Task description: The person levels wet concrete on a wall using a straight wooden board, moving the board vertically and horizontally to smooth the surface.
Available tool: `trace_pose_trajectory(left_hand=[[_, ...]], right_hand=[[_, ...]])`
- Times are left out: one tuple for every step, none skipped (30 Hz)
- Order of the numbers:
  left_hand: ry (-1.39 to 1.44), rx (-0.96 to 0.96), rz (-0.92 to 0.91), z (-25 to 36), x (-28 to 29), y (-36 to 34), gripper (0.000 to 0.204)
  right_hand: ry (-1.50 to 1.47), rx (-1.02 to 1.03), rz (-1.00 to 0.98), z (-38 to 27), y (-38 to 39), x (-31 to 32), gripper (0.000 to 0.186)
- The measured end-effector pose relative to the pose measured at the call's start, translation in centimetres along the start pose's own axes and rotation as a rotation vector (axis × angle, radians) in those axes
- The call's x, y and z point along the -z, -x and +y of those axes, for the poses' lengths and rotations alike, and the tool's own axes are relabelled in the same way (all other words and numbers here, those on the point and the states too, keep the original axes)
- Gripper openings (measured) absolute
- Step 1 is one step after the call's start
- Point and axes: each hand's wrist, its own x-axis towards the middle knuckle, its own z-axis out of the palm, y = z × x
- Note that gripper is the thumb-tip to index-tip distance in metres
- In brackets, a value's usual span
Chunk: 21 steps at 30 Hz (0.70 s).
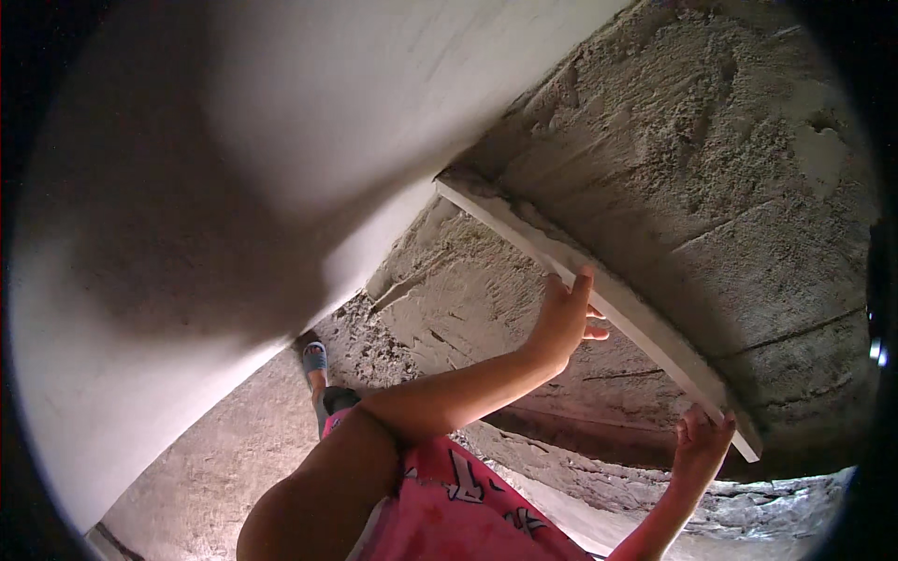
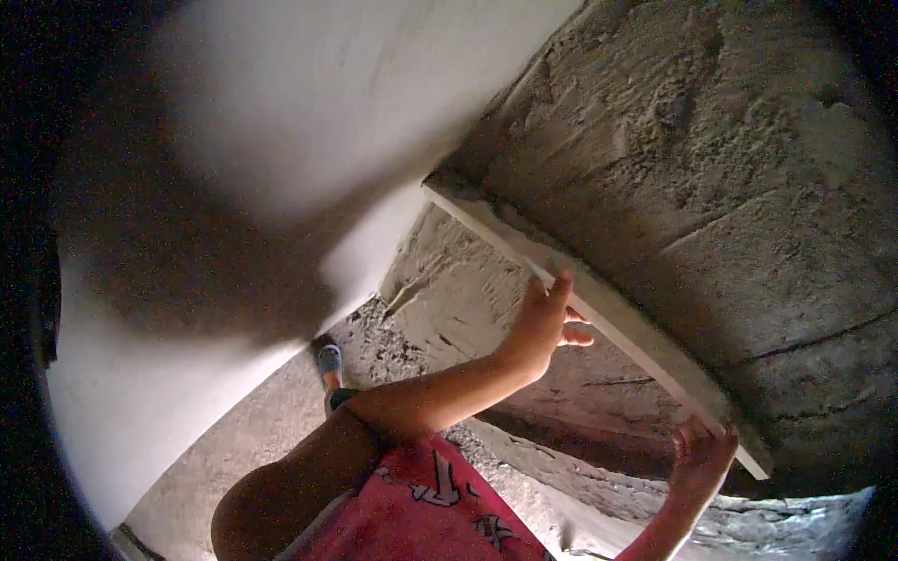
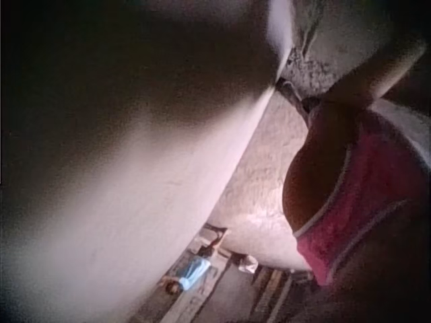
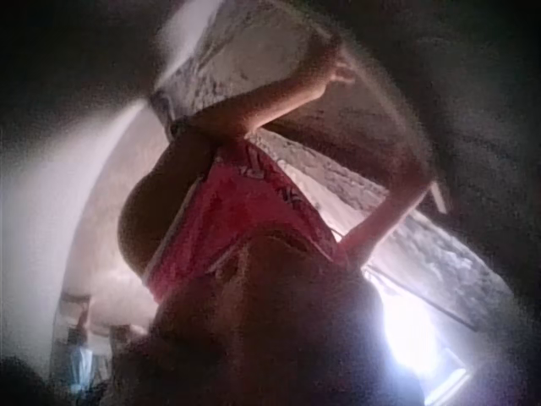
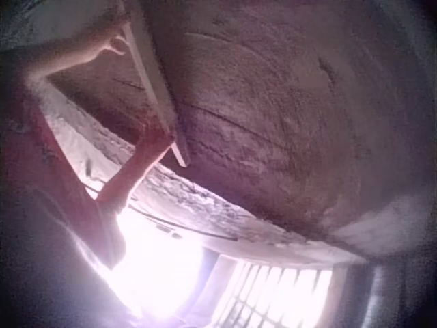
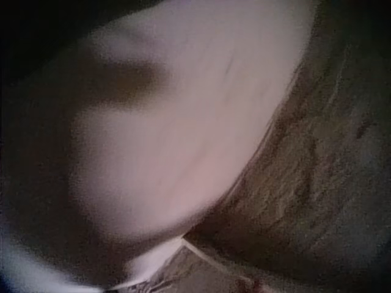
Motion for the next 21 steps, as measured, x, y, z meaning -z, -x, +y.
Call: trace_pose_trajectory(left_hand=[[0.002,0.0,-0.022,0.1,-0.4,0.0,0.049],[0.005,0.0,-0.044,0.2,-0.8,0.0,0.05],[0.005,-0.001,-0.066,0.4,-1.1,0.1,0.051],[0.004,0.0,-0.075,0.7,-1.5,0.1,0.051],[0.003,0.001,-0.084,1.0,-2.0,0.2,0.051],[0.007,0.003,-0.094,1.4,-2.5,0.4,0.05],[0.0,-0.003,-0.103,1.6,-3.1,0.6,0.05],[-0.007,-0.009,-0.112,1.8,-3.7,0.7,0.05],[-0.015,-0.017,-0.122,1.8,-4.3,0.7,0.049],[-0.018,-0.015,-0.128,1.9,-4.8,0.6,0.05],[-0.022,-0.014,-0.134,1.9,-5.3,0.5,0.05],[-0.029,-0.011,-0.141,2.2,-5.8,0.5,0.05],[-0.018,-0.014,-0.147,2.4,-6.2,0.6,0.051],[-0.007,-0.018,-0.153,2.7,-6.6,0.7,0.051],[0.014,-0.005,-0.168,2.9,-7.3,0.9,0.051],[0.01,-0.016,-0.183,3.4,-8.0,1.2,0.051],[0.005,-0.026,-0.198,3.9,-8.9,1.6,0.051],[0.002,-0.024,-0.214,3.8,-9.8,1.7,0.051],[0.004,-0.037,-0.24,4.4,-10.6,1.9,0.051],[0.007,-0.048,-0.266,4.9,-11.4,2.0,0.051],[0.009,-0.059,-0.291,5.2,-11.6,2.2,0.051]], right_hand=[[0.002,0.005,-0.031,-0.6,-0.3,0.5,0.032],[0.004,0.01,-0.063,-1.1,-0.3,0.8,0.033],[0.027,0.049,-0.018,-1.7,0.4,-0.4,0.036],[0.023,0.052,0.017,-2.0,0.4,-0.6,0.036],[0.018,0.055,0.051,-2.4,0.3,-0.6,0.037],[0.018,0.059,0.086,-2.8,0.2,-0.5,0.037],[0.0,0.064,0.013,-3.3,-0.1,0.2,0.037],[0.002,0.077,0.037,-3.7,-0.2,0.5,0.037],[0.002,0.09,0.061,-4.2,-0.3,0.8,0.037],[0.001,0.103,0.084,-4.7,-0.3,0.9,0.036],[-0.038,0.081,0.085,-5.3,-0.5,0.9,0.036],[-0.038,0.101,0.08,-5.7,-0.6,0.6,0.036],[-0.038,0.121,0.072,-6.2,-0.7,0.2,0.036],[-0.038,0.141,0.064,-6.5,-0.7,0.1,0.036],[-0.035,0.124,-0.309,-7.5,-2.0,3.7,0.036],[-0.03,0.128,-0.193,-8.0,-2.2,3.8,0.036],[-0.025,0.132,-0.076,-8.8,-2.3,3.8,0.036],[-0.015,0.132,0.052,-9.1,-2.2,4.1,0.037],[0.062,0.22,0.036,-9.3,-1.9,3.6,0.04],[0.138,0.31,0.03,-9.4,-1.5,3.3,0.043],[0.138,0.345,0.107,-10.1,-1.0,1.9,0.044]])
